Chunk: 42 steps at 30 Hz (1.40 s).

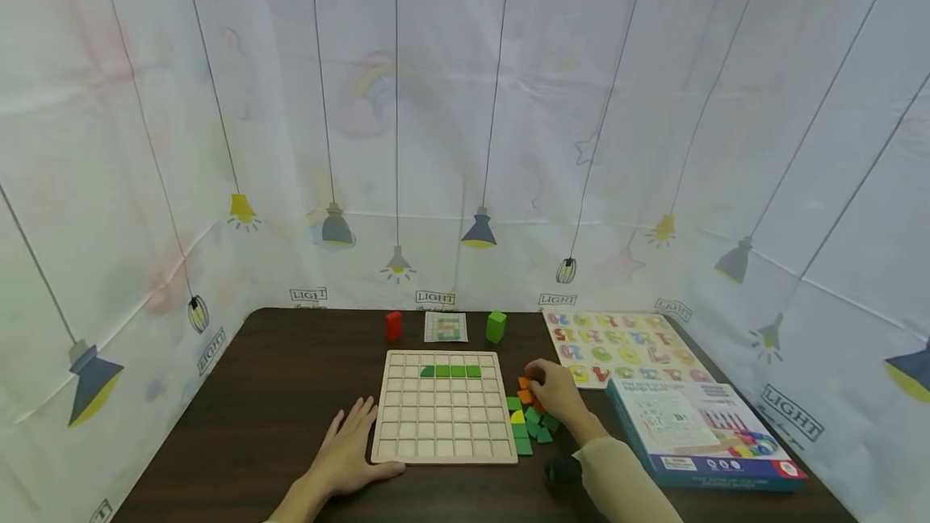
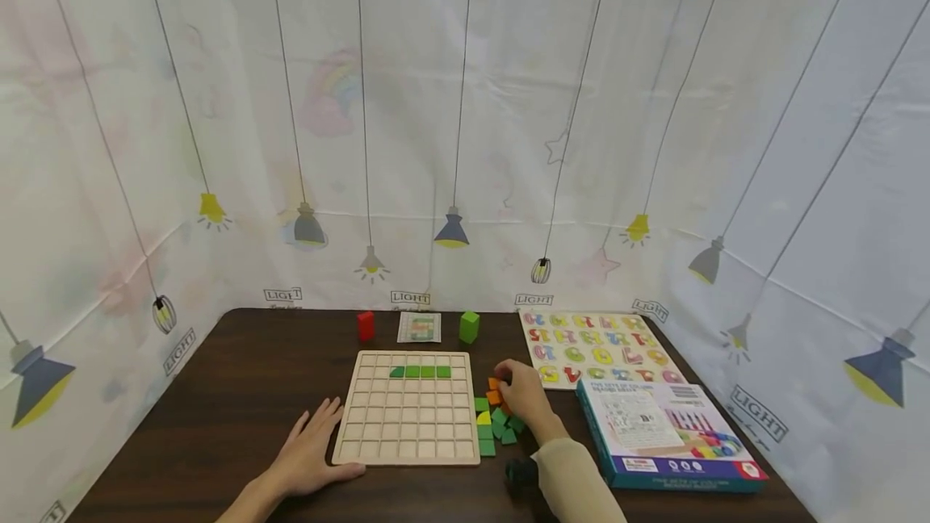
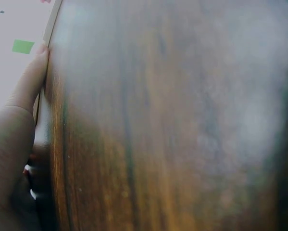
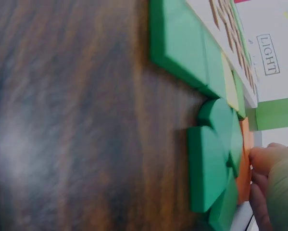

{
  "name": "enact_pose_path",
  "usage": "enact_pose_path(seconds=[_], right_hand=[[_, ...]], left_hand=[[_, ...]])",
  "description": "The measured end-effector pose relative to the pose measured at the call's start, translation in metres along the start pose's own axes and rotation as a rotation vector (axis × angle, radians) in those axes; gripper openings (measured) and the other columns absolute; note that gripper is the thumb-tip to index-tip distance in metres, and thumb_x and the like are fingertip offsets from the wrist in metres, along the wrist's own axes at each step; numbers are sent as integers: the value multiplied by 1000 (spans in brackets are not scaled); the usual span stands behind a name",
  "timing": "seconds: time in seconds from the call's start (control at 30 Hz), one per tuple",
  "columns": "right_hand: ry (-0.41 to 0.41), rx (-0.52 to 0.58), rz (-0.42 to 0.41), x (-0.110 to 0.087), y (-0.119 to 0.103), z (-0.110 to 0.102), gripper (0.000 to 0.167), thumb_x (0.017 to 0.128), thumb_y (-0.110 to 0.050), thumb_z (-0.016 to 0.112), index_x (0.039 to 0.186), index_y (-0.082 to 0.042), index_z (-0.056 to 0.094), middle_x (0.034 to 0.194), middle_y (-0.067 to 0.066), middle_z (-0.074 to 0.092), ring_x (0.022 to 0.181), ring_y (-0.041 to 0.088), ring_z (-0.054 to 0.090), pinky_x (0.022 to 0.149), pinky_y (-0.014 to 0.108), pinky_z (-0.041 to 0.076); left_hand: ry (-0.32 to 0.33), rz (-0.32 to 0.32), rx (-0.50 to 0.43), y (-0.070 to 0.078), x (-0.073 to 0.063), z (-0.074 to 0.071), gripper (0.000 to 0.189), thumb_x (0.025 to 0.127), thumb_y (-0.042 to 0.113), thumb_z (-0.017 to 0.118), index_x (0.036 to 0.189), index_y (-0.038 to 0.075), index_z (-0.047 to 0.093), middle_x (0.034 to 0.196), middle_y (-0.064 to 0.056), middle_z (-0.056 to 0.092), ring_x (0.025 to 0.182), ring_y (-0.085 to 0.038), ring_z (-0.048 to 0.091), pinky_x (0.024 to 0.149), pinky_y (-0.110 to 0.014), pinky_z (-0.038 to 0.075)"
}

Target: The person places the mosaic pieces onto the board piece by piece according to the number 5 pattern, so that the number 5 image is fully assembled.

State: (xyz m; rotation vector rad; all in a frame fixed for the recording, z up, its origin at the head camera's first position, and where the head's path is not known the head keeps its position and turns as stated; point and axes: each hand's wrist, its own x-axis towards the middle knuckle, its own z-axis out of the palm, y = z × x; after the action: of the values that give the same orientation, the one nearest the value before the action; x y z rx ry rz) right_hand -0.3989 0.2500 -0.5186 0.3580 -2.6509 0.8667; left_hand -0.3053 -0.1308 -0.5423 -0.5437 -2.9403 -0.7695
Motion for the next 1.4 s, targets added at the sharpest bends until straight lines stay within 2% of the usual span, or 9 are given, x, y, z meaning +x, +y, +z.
enact_pose_path(seconds=[0.13,0.27,0.6,0.73,0.9,1.0,1.13,1.4], right_hand=[[-21,1,32,1,0,1,18,82,3,69,99,-2,68,93,8,67,85,23,62,77,42,53],[-19,6,22,1,4,4,17,82,2,69,99,-3,69,94,7,67,87,25,63,78,43,53],[28,35,-22,-7,11,6,16,81,-2,72,96,-6,69,90,4,67,82,21,63,75,42,53],[42,9,-50,-6,12,9,14,82,-3,72,96,-4,69,90,6,68,83,23,63,75,42,53],[75,-21,-36,-1,11,11,15,84,-7,71,99,-3,68,92,7,67,84,22,64,75,40,54],[113,-10,-41,-1,8,13,16,84,-7,72,98,-3,68,92,7,67,83,22,63,74,40,54],[146,10,-88,6,-2,13,17,83,-6,73,98,-1,69,91,8,67,82,22,63,73,40,54],[117,53,-103,13,-27,22,18,83,-4,72,101,0,68,91,7,67,78,18,62,68,35,54]], left_hand=[[-5,-3,-2,-1,0,2,112,70,78,58,144,-2,33,151,-19,25,141,-34,16,110,-58,8],[0,-2,-6,0,0,1,112,70,77,59,145,-2,33,151,-19,25,141,-34,15,110,-58,8],[-11,-1,-15,2,-1,0,112,70,77,58,145,-2,32,151,-20,25,141,-35,15,109,-59,7],[-5,-5,-22,2,-1,0,112,70,77,59,145,-1,32,151,-19,25,141,-35,15,110,-59,7],[0,-13,-7,1,0,0,112,69,78,58,145,0,33,151,-18,26,141,-34,15,110,-57,8],[-6,-20,-5,-1,-3,1,113,69,79,58,145,0,32,152,-18,25,141,-33,14,110,-57,7],[-4,-30,-7,-1,-3,-1,113,69,77,59,146,0,31,152,-18,24,141,-33,14,110,-57,6],[-11,-34,19,2,0,-1,112,70,76,59,148,2,29,153,-16,22,142,-31,13,111,-55,6]])
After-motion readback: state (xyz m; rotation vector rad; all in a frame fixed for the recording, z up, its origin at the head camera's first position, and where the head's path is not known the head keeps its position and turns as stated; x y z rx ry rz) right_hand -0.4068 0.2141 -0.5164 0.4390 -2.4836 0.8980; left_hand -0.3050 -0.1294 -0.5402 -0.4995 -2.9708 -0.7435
